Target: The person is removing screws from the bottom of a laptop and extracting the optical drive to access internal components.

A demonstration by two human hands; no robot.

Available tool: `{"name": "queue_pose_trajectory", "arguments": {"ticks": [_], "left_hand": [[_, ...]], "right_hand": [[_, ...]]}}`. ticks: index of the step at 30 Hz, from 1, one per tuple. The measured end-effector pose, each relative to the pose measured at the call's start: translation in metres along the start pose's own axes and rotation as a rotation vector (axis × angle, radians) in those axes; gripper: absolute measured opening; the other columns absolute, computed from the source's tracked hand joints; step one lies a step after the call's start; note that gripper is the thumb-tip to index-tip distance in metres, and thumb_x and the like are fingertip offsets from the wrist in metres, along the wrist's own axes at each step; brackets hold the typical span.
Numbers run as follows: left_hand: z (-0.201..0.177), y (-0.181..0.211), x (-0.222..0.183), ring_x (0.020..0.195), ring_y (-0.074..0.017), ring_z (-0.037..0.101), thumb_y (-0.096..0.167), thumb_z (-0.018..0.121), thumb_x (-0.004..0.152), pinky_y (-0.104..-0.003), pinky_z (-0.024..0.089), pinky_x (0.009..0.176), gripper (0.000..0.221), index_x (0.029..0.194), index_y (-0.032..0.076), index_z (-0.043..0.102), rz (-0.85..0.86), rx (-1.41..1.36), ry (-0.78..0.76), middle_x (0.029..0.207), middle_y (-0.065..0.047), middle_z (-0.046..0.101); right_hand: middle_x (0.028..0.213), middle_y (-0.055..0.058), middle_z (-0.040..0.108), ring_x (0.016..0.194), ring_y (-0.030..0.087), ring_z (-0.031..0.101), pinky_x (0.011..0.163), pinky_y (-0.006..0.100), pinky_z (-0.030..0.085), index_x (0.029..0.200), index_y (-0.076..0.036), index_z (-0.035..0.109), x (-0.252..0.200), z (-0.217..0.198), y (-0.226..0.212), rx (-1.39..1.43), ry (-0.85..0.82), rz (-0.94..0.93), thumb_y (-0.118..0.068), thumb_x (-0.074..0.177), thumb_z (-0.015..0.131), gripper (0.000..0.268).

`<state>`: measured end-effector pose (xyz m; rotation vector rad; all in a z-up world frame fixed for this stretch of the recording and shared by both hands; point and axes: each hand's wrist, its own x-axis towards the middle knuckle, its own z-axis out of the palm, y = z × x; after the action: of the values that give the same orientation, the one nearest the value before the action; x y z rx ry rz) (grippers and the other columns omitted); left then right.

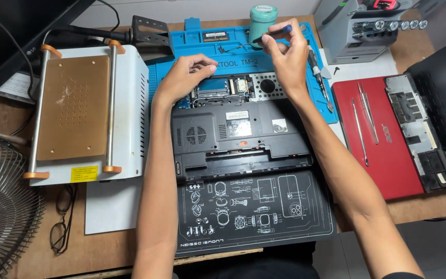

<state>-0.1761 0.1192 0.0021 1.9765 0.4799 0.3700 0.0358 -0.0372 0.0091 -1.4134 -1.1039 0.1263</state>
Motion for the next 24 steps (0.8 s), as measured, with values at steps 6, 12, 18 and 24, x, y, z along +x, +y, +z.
{"name": "queue_pose_trajectory", "arguments": {"ticks": [6, 12, 18, 24], "left_hand": [[-0.001, 0.003, -0.002, 0.088, -0.0072, 0.06, 0.029, 0.063, 0.101, -0.024, 0.049, 0.082, 0.028, 0.118, 0.01, 0.073, 0.001, -0.018, -0.002, 0.101, 0.0, 0.071], [-0.002, 0.004, -0.003, 0.083, -0.0059, 0.056, 0.026, 0.064, 0.101, -0.023, 0.049, 0.08, 0.026, 0.119, 0.01, 0.072, -0.001, -0.009, -0.015, 0.091, 0.002, 0.065], [0.003, 0.011, -0.006, 0.087, -0.007, 0.059, 0.024, 0.068, 0.099, -0.023, 0.051, 0.081, 0.026, 0.12, 0.009, 0.072, -0.005, 0.045, -0.02, 0.098, -0.001, 0.068], [0.034, 0.043, -0.042, 0.116, -0.0194, 0.069, 0.03, 0.078, 0.087, -0.038, 0.051, 0.099, 0.04, 0.122, 0.014, 0.068, -0.03, 0.162, -0.02, 0.122, -0.008, 0.074]], "right_hand": [[0.102, 0.012, 0.07, 0.089, 0.024, 0.081, 0.077, 0.029, 0.067, 0.111, -0.008, 0.056, 0.004, -0.008, 0.007, 0.115, 0.024, 0.04, -0.01, 0.104, 0.066, 0.012], [0.103, 0.009, 0.067, 0.091, 0.023, 0.079, 0.082, 0.03, 0.068, 0.112, -0.009, 0.054, -0.001, -0.033, -0.001, 0.199, 0.075, 0.108, -0.016, 0.106, 0.066, 0.015], [0.11, 0.009, 0.069, 0.096, 0.02, 0.078, 0.086, 0.028, 0.069, 0.118, -0.009, 0.055, -0.028, -0.053, -0.026, 0.271, 0.106, 0.251, -0.018, 0.106, 0.063, 0.017], [0.113, 0.013, 0.07, 0.096, 0.02, 0.076, 0.085, 0.026, 0.069, 0.124, -0.005, 0.052, -0.071, -0.065, -0.04, 0.408, 0.088, 0.374, -0.017, 0.105, 0.065, 0.026]]}}
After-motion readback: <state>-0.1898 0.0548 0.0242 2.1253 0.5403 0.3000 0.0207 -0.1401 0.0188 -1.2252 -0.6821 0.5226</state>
